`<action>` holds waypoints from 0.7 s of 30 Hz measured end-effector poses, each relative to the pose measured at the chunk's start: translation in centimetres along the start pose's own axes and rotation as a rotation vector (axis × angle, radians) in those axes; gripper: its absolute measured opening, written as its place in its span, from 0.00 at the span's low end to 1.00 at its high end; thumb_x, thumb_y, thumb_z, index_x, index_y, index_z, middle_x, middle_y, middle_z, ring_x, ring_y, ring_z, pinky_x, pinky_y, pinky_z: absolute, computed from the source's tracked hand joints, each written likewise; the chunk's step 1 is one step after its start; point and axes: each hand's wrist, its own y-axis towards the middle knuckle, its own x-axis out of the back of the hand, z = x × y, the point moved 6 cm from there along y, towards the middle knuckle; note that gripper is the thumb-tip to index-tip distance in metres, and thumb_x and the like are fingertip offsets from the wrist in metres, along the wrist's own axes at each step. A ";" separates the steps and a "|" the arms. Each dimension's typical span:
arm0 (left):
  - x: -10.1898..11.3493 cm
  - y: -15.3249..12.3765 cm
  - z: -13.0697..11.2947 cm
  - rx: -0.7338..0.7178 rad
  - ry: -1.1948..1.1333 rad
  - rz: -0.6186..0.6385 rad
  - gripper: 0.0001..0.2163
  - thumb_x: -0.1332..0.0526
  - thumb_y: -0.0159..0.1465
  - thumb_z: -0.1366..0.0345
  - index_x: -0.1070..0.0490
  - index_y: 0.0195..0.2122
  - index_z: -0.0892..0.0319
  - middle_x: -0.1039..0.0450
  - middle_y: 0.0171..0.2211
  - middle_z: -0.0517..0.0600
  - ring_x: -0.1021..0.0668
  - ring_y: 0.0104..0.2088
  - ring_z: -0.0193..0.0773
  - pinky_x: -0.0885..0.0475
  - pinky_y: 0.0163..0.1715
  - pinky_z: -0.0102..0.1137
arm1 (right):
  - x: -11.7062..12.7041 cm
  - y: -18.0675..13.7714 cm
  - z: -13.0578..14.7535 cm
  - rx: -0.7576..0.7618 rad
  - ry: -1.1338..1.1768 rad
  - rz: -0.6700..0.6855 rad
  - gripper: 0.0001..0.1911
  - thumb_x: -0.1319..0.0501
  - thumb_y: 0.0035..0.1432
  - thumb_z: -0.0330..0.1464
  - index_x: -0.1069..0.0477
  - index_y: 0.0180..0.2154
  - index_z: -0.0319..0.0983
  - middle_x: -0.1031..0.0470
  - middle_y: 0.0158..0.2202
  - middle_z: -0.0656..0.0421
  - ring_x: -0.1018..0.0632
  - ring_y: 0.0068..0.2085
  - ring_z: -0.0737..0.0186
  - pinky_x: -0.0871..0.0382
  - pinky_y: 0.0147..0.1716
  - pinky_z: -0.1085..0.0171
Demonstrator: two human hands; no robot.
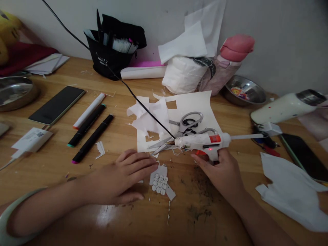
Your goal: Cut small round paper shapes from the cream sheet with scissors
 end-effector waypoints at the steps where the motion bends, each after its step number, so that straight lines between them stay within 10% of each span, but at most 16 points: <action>1: 0.1 0.0 -0.2 -0.024 -0.007 0.005 0.29 0.47 0.60 0.56 0.52 0.60 0.60 0.41 0.57 0.55 0.41 0.57 0.47 0.49 0.56 0.44 | 0.0 0.0 0.0 -0.001 -0.002 0.005 0.21 0.39 0.43 0.50 0.34 0.26 0.38 0.35 0.17 0.61 0.38 0.16 0.67 0.43 0.14 0.67; 21: 0.4 0.5 -2.3 -0.078 -0.202 0.052 0.17 0.46 0.61 0.61 0.37 0.52 0.56 0.33 0.50 0.53 0.37 0.54 0.44 0.46 0.55 0.39 | 0.1 0.0 0.6 0.042 -0.040 0.009 0.20 0.40 0.44 0.49 0.32 0.29 0.38 0.34 0.17 0.59 0.35 0.17 0.64 0.43 0.15 0.65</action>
